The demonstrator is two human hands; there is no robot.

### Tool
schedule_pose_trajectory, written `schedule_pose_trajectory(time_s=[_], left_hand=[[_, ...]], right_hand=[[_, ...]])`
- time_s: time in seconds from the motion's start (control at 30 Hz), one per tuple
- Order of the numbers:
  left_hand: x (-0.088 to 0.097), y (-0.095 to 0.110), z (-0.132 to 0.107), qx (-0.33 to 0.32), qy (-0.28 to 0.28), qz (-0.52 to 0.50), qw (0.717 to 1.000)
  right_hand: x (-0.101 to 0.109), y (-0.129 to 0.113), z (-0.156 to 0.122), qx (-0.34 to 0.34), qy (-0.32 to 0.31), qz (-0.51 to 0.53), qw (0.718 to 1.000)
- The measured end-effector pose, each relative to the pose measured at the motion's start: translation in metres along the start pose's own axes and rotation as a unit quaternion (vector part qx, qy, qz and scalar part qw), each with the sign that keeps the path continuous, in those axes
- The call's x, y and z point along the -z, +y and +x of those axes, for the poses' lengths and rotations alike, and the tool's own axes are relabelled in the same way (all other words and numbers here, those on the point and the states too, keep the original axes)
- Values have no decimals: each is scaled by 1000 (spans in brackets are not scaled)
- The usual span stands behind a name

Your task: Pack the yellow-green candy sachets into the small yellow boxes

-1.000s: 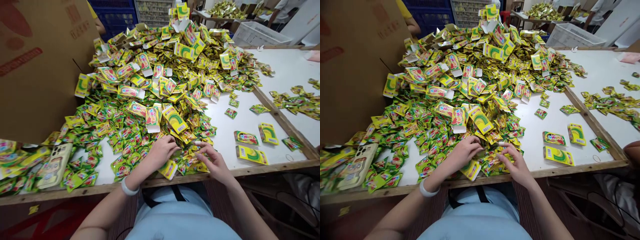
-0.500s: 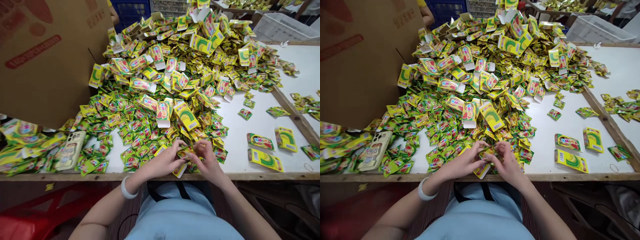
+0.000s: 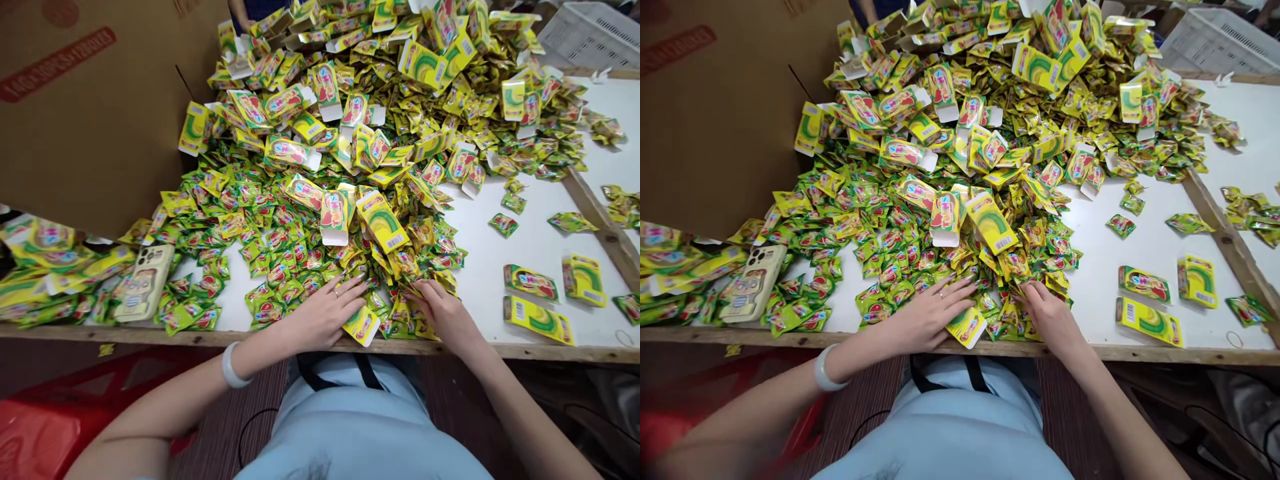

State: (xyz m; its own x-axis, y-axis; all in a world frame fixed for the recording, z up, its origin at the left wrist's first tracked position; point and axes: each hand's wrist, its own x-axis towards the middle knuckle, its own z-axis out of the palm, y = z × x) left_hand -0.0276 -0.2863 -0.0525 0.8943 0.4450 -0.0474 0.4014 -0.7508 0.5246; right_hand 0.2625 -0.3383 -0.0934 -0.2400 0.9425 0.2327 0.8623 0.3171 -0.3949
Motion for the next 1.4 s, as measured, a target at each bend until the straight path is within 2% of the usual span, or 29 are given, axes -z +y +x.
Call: schedule_pose_trajectory(time_s=[0.1, 0.13, 0.2, 0.27, 0.3, 0.37, 0.43, 0.53, 0.63, 0.7, 0.77, 0.83, 0.9, 1.0, 1.13, 1.2, 1.4], left_hand=[[2, 0, 3, 48, 97, -126, 986], [3, 2, 4, 79, 138, -196, 968], [3, 8, 9, 134, 193, -346, 908], [0, 17, 16, 150, 191, -466, 850], [-2, 22, 20, 146, 178, -505, 832], [-7, 32, 27, 132, 146, -550, 812], [-10, 40, 30, 120, 114, -570, 805], [-8, 44, 28, 115, 60, -583, 802], [-6, 44, 23, 134, 45, -575, 806], [-8, 43, 22, 154, 48, -547, 821], [-11, 43, 23, 165, 58, -497, 850], [-13, 43, 25, 158, 62, -448, 878], [-14, 42, 25, 143, 57, -424, 893], [-13, 42, 23, 137, 37, -415, 899], [-15, 48, 20, 138, 16, -392, 910], [-17, 53, 18, 127, 7, -406, 905], [-20, 65, 13, 141, -53, -434, 888]], right_hand=[[9, 7, 0, 7, -23, 44, 999], [16, 8, 0, -3, -8, 76, 997], [32, 6, 3, -49, 52, 175, 982], [47, -8, 9, -99, 110, 306, 940], [53, -18, 13, -113, 121, 368, 915], [59, -41, 25, -105, 102, 455, 878], [61, -61, 39, -57, 65, 469, 879], [64, -74, 54, 43, 0, 388, 921], [73, -75, 57, 103, -102, 272, 951], [80, -78, 56, 116, -180, 192, 958], [85, -82, 57, 111, -250, 116, 955], [89, -83, 58, 103, -287, 87, 948], [90, -77, 59, 103, -290, 131, 942], [84, -65, 55, 103, -241, 231, 937], [67, -65, 33, 88, -175, 218, 956], [62, -71, 20, 88, -156, 231, 956], [61, -72, -10, 33, -153, 340, 927]])
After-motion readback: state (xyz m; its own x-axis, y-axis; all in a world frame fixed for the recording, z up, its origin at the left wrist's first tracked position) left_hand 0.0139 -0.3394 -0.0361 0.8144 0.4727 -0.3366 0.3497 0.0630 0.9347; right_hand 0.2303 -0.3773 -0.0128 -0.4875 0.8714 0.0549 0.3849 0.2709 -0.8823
